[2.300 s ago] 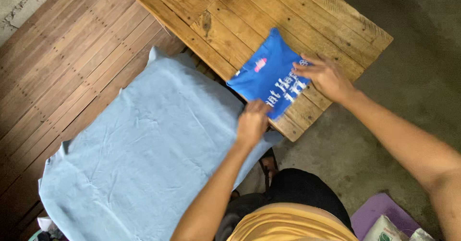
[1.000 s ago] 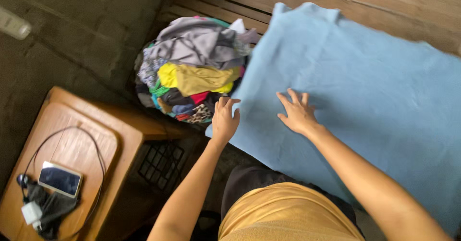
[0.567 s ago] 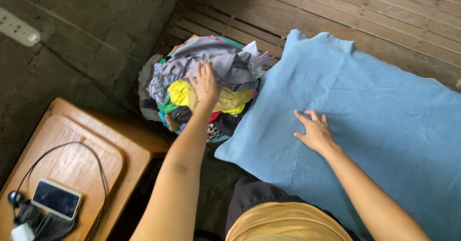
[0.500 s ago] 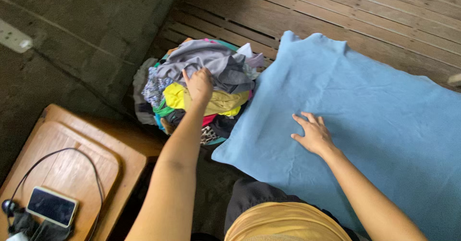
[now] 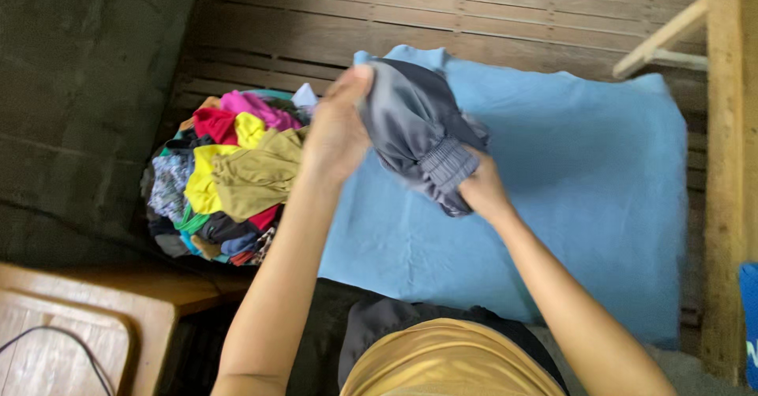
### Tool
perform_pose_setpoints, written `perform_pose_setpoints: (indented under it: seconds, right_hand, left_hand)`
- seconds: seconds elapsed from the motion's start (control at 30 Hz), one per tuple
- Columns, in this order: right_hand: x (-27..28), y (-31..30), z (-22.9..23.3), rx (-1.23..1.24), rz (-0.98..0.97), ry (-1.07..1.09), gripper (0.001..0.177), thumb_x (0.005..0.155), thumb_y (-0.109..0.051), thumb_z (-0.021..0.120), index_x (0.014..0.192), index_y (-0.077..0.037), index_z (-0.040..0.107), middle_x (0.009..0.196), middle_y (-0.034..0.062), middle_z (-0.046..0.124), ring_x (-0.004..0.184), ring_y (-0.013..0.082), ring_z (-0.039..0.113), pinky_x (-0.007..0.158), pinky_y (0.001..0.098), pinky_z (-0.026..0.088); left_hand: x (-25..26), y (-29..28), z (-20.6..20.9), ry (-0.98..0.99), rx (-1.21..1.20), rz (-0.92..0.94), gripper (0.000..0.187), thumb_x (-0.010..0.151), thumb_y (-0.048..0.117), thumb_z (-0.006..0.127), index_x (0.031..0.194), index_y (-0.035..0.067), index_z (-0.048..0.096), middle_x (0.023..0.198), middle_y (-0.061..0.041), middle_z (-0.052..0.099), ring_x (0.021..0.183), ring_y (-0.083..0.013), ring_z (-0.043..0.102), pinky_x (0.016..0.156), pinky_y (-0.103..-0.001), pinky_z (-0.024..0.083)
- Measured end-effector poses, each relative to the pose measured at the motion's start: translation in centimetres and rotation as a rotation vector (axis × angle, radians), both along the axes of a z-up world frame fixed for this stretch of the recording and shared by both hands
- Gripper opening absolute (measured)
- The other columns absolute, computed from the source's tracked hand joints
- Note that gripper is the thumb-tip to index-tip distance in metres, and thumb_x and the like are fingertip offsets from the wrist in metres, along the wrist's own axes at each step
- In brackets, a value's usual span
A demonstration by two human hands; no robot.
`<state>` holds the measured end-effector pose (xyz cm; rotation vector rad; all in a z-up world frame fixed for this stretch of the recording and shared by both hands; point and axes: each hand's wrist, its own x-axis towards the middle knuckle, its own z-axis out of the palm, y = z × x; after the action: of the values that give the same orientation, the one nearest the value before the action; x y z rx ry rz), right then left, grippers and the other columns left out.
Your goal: The person folds a blue t-shirt, gray shorts, a tan tank top, and a yellow tank top by hand on a blue mat and places them on a wooden table.
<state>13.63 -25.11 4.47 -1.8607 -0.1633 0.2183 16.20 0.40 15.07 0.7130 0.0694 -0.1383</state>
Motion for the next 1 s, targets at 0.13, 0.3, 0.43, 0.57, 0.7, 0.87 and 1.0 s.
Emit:
perform_pose_setpoints:
  seconds: [0.13, 0.3, 0.43, 0.57, 0.7, 0.87, 1.0]
  right_hand:
    - [-1.4, -6.3, 2.9, 0.315, -0.135, 0.254, 0.031, 0.098, -0.019, 0.063, 0.118, 0.003, 0.068, 0.111, 0.0064, 0.075, 0.097, 0.0140, 0.070, 0.087, 0.0294, 0.056]
    - [-4.8, -10.5, 6.5, 0.732, -0.024, 0.549, 0.025, 0.100, -0.011, 0.058, 0.117, 0.004, 0.069, 0.112, 0.0096, 0.075, 0.101, 0.0152, 0.071, 0.089, 0.0313, 0.057]
    - [-6.5, -13.5, 7.7, 0.377, -0.091, 0.303, 0.028, 0.090, -0.005, 0.069, 0.116, 0.004, 0.070, 0.111, 0.0107, 0.074, 0.098, 0.0159, 0.071, 0.088, 0.0299, 0.057]
    - [-7.6, -17.9, 8.2, 0.314, -0.343, 0.376, 0.027, 0.086, -0.007, 0.076, 0.111, 0.004, 0.071, 0.104, 0.0119, 0.076, 0.091, 0.0189, 0.074, 0.082, 0.0333, 0.060]
    - [-7.8, -21.9, 6.6, 0.403, -0.510, 0.548, 0.036, 0.091, -0.013, 0.066, 0.121, 0.007, 0.067, 0.116, 0.0191, 0.073, 0.103, 0.0295, 0.073, 0.092, 0.0471, 0.060]
    - [-9.5, -19.9, 0.6, 1.219, -0.482, 1.285, 0.058, 0.102, -0.035, 0.041, 0.143, 0.006, 0.045, 0.146, 0.0246, 0.053, 0.134, 0.0375, 0.052, 0.112, 0.0596, 0.039]
    - [-8.2, -19.3, -0.8, 1.480, -0.298, 0.970, 0.057, 0.103, -0.034, 0.030, 0.144, 0.000, 0.051, 0.148, 0.0210, 0.056, 0.135, 0.0363, 0.055, 0.114, 0.0556, 0.042]
  left_hand:
    - [-3.4, -4.5, -1.0, 0.311, 0.649, 0.175, 0.114, 0.072, 0.051, 0.081, 0.158, 0.016, 0.015, 0.163, -0.015, 0.021, 0.140, -0.0317, 0.043, 0.098, -0.067, 0.042]
    - [-8.0, -16.1, -5.3, 0.458, 0.374, -0.305, 0.128, 0.075, 0.046, 0.081, 0.158, 0.022, -0.014, 0.162, -0.021, 0.022, 0.143, -0.0334, 0.038, 0.109, -0.063, 0.040]
    - [-8.6, -18.8, -9.1, 0.285, 0.285, -0.332, 0.090, 0.081, 0.032, 0.080, 0.151, -0.002, 0.034, 0.141, -0.026, 0.054, 0.125, -0.0331, 0.060, 0.100, -0.047, 0.054]
    - [-9.0, -19.5, -13.4, 0.364, 0.188, -0.364, 0.061, 0.101, 0.033, 0.062, 0.140, -0.014, 0.055, 0.128, -0.024, 0.064, 0.110, -0.0313, 0.064, 0.090, -0.045, 0.057]
    - [-10.8, -21.2, -13.1, 0.299, -0.489, -0.368, 0.052, 0.111, 0.039, 0.046, 0.150, 0.005, 0.051, 0.142, -0.019, 0.061, 0.125, -0.0330, 0.062, 0.105, -0.048, 0.055]
    - [-11.7, -23.3, -9.3, 0.337, -0.706, -0.232, 0.103, 0.090, 0.082, 0.048, 0.149, -0.003, 0.043, 0.147, -0.028, 0.051, 0.132, -0.0447, 0.052, 0.106, -0.061, 0.048]
    - [-10.4, -20.5, -7.3, 0.790, -0.142, -0.056, 0.112, 0.083, 0.082, 0.057, 0.157, 0.006, 0.022, 0.157, -0.027, 0.031, 0.149, -0.0475, 0.037, 0.115, -0.070, 0.038]
